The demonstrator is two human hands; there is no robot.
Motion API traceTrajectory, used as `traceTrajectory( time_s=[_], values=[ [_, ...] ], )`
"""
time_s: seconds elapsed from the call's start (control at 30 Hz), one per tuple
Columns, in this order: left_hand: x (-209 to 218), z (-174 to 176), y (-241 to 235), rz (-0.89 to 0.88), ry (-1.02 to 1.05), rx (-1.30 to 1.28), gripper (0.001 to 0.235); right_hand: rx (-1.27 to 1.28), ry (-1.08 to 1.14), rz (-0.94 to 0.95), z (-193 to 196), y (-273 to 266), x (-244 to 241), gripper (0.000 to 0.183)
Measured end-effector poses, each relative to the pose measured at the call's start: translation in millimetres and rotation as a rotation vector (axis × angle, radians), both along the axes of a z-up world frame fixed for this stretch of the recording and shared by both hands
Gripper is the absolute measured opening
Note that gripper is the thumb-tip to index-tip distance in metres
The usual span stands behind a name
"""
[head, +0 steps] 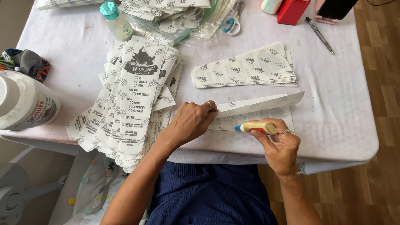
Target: Applying glue to paper templates and folding them to assemble packaging components.
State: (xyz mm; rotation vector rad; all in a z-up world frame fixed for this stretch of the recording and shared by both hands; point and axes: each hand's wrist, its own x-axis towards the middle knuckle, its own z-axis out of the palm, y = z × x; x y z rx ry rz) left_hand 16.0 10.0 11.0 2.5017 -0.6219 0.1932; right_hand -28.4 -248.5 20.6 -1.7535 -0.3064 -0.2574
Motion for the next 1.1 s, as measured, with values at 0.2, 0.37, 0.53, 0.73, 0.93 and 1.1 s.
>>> traceTrajectory(
  time_s=[0.2, 0.37, 0.53, 0.73, 0.93, 1.1],
  values=[
    [2, 4, 3, 0.020, 0.098, -0.028, 0.015, -0.016, 0.033, -0.211, -16, -77, -2, 0.028],
    [5, 10, 4, 0.003, 0.139, -0.037, 0.017, 0.040, 0.002, -0.382, -27, -149, -6, 0.027],
    [9, 8, 4, 0.008, 0.158, -0.037, 0.015, 0.061, -0.011, -0.340, -8, -137, -10, 0.024],
    [13, 16, 5, 0.021, 0.260, -0.046, 0.017, 0.081, 0.013, -0.330, -21, -109, -6, 0.024],
    [25, 15, 10, 0.002, 0.345, -0.097, 0.021, 0.101, 0.047, -0.267, -40, -49, 0, 0.025],
    [37, 11, 12, 0.018, 0.446, -0.074, 0.020, 0.114, -0.028, -0.024, -39, 21, 9, 0.029]
  ],
)
